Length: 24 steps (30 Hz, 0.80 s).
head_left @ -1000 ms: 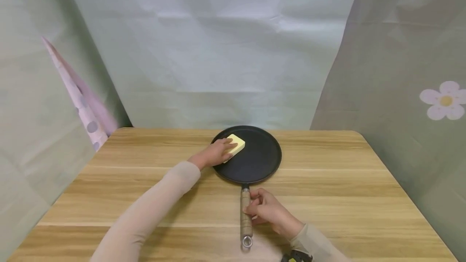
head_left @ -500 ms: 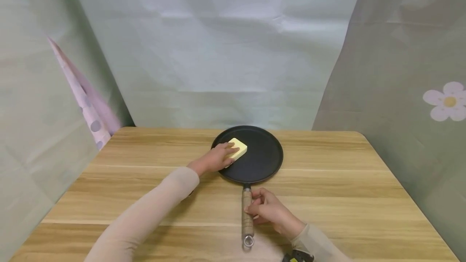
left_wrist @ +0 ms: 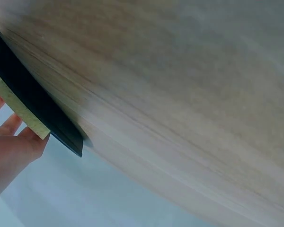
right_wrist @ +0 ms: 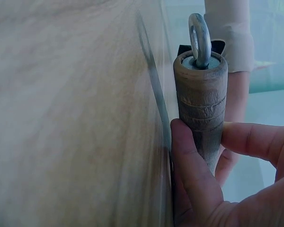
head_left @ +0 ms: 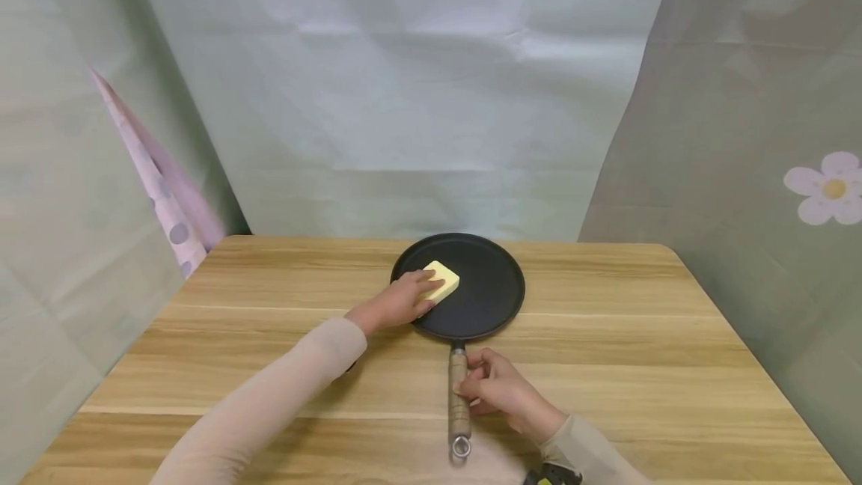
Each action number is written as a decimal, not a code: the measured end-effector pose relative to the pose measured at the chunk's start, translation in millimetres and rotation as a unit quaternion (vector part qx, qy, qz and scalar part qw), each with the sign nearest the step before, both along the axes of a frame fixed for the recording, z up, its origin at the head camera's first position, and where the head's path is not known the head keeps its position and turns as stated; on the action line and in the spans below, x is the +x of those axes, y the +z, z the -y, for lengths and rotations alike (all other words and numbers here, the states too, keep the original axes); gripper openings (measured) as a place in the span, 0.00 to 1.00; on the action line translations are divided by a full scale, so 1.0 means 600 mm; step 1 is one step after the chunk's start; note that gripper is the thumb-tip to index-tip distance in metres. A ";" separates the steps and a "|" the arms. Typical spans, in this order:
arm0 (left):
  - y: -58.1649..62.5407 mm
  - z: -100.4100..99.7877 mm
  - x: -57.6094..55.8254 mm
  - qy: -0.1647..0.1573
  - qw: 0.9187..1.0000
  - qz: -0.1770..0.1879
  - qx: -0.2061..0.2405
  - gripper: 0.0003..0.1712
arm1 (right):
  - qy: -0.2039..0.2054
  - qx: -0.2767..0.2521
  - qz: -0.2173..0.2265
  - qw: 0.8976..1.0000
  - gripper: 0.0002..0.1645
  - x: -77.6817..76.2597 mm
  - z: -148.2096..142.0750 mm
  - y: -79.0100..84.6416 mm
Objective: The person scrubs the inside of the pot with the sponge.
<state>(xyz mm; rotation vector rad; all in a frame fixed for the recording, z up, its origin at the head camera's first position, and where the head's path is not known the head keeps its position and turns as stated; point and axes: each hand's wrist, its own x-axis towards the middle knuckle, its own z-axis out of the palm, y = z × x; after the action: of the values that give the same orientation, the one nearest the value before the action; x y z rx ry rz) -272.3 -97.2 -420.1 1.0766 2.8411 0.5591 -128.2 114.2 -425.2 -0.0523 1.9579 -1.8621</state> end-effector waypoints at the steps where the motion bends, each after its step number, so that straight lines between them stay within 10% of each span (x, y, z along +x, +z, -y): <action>1: 0.000 0.000 0.002 0.001 1.000 0.000 0.000 0.28 | 0.000 0.000 0.001 1.000 0.28 0.000 0.000 0.000; 24: -0.004 -0.025 0.038 0.043 0.999 -0.012 0.003 0.27 | -0.001 -0.003 0.000 1.000 0.26 0.000 -0.002 -0.002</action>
<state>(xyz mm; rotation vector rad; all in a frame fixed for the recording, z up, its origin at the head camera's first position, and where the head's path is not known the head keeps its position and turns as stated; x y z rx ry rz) -249.6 -82.4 -422.3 0.9721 2.9198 0.5642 -128.3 115.2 -426.6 -0.0510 1.9524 -1.8698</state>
